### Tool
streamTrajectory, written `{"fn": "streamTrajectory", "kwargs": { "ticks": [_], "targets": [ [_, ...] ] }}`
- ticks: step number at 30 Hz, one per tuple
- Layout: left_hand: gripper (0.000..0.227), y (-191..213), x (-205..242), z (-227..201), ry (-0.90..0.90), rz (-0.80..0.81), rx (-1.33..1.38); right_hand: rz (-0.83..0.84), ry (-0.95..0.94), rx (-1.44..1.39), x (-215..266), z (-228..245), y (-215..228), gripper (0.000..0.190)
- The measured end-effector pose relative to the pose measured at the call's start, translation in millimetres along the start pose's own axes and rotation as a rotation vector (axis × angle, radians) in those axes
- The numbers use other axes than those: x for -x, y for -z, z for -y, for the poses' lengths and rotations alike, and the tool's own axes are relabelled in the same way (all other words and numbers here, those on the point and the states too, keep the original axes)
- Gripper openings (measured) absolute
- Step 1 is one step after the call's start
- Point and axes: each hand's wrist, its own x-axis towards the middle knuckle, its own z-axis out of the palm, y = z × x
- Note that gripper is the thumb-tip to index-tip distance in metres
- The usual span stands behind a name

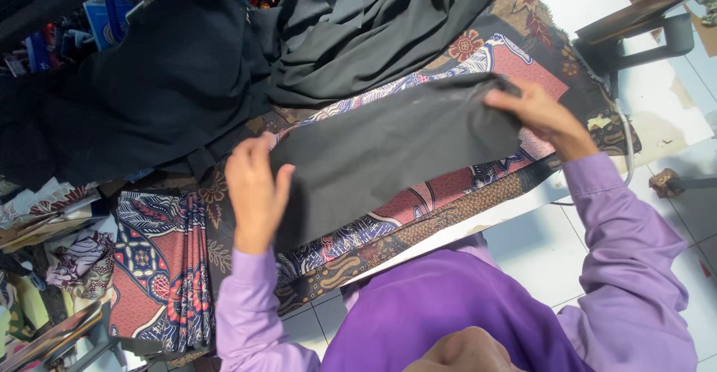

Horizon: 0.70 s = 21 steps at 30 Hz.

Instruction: The person irons several pieces of dark gray fabric on a patterned table. They repeatedly pick up each piece, smooth it out, press it with an iron, and place it aside. The person also briefly wipes the table surface with a white cloth during the process.

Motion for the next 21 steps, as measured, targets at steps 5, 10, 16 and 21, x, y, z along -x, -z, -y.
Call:
{"fn": "streamTrajectory", "kwargs": {
  "ticks": [5, 10, 16, 21],
  "targets": [
    [0.034, -57, 56, -73, 0.250, 0.587, 0.929, 0.156, -0.177, 0.014, 12, -15, -34, 0.047],
    [0.061, -140, 94, -131, 0.611, 0.975, 1.914, 0.197, -0.037, 0.034, 41, 9, -54, 0.038],
    [0.070, -164, 101, -128, 0.890, 0.348, 2.896, 0.132, 0.234, -0.273, 103, 74, -38, 0.044],
    [0.032, -135, 84, -36, 1.268, -0.365, 2.530, -0.008, 0.389, -0.438, 79, 89, -3, 0.024]
  ]
}}
